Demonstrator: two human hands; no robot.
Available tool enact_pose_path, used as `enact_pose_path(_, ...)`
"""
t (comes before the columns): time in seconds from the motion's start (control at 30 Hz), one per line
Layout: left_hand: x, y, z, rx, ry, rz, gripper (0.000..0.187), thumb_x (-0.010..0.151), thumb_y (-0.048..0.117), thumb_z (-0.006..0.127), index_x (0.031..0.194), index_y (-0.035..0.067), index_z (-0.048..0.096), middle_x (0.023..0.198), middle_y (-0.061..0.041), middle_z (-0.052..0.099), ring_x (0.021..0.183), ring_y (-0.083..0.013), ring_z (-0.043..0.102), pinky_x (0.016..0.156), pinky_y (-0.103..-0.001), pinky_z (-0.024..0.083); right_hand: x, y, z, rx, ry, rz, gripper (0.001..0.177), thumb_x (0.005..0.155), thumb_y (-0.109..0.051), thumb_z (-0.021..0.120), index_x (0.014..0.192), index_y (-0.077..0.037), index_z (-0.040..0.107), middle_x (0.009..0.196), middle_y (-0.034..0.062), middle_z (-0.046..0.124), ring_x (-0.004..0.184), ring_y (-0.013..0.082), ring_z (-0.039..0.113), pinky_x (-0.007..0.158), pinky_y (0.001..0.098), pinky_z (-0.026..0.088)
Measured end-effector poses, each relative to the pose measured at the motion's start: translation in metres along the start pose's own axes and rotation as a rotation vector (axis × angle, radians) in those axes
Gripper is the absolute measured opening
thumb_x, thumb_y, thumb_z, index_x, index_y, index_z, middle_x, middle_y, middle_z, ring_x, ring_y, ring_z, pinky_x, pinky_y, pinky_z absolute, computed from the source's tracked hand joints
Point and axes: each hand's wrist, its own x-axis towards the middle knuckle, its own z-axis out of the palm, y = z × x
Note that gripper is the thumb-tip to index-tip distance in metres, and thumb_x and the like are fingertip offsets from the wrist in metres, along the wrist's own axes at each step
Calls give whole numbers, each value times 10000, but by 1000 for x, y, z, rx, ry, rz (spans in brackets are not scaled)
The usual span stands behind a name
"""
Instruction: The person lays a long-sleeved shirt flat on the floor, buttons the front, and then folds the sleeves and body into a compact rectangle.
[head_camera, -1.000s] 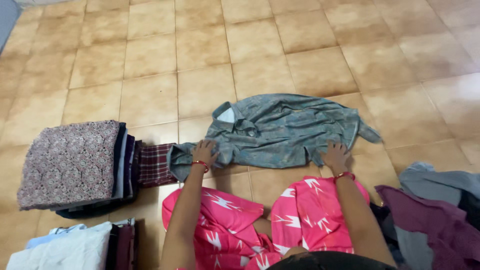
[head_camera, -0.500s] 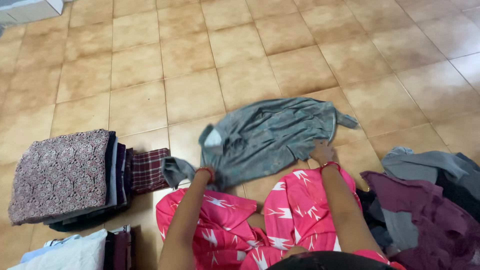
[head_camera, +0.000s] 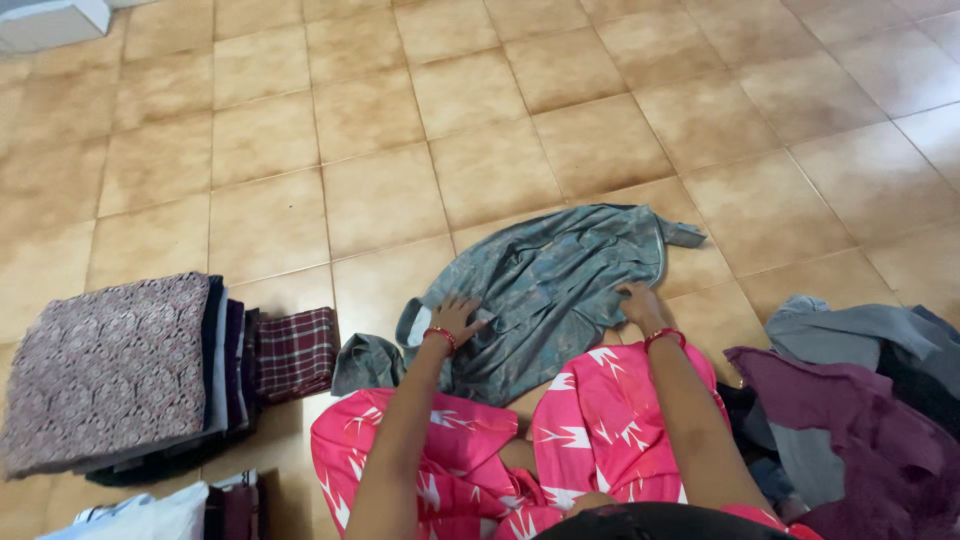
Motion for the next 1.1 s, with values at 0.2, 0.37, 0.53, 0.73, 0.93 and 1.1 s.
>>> enact_pose_path(0.2, 0, -53, -32, -33, -318, -628, 1005, 796, 916, 379, 1636, 425, 125, 1747, 40, -26, 1587, -428, -20, 1193, -752, 38, -19, -8, -22, 86, 2, -130, 423, 757, 2, 574, 1095, -158, 772, 1147, 127, 757, 1114, 319, 700, 968, 400, 541)
enact_pose_path(0.37, -62, -102, -63, -39, -261, -855, 1115, 760, 904, 546, 1637, 406, 68, 1740, -4, -43, 1561, -482, -11, 1194, -698, 61, -18, -21, -23, 60, -64, -169, 449, 769, -13, 549, 1093, -214, 785, 1104, 153, 759, 1035, 325, 719, 927, 407, 565)
enact_pose_path(0.53, -91, -102, -67, 36, -236, -748, 1356, 644, 736, 788, 1671, 370, -18, 1722, 7, 23, 1553, -428, 121, 1204, -642, 182, -24, -17, -32, -257, 48, 354, 326, 912, -203, 597, 1172, -271, 781, 1149, 169, 729, 1046, 358, 695, 911, 461, 553)
enact_pose_path(0.73, -74, -87, -60, 33, -423, -488, 1008, 696, 757, 746, 1533, 274, 458, 1668, -98, 293, 1529, -385, 314, 1208, -594, 303, -30, -3, -48, -522, 120, 550, 382, 884, -287, 640, 1249, -225, 735, 1321, 151, 650, 1249, 377, 574, 1046, 518, 451)
enact_pose_path(0.93, -77, -92, -58, -3, -190, -681, 669, 898, 686, 598, 1354, 205, 692, 1535, -120, 544, 1447, -379, 473, 1153, -554, 414, -19, -17, -28, -456, 125, 324, 503, 875, -338, 663, 1356, -195, 639, 1440, 183, 558, 1380, 425, 459, 1138, 578, 355)
enact_pose_path(1.1, -81, -98, -54, 69, -8, -680, 589, 849, 572, 659, 1335, 239, 661, 1514, -89, 498, 1395, -386, 465, 1084, -566, 428, -7, -12, -32, -308, 23, 505, 765, 774, -367, 765, 1446, -123, 490, 1462, 204, 567, 1354, 440, 527, 1080, 526, 452)
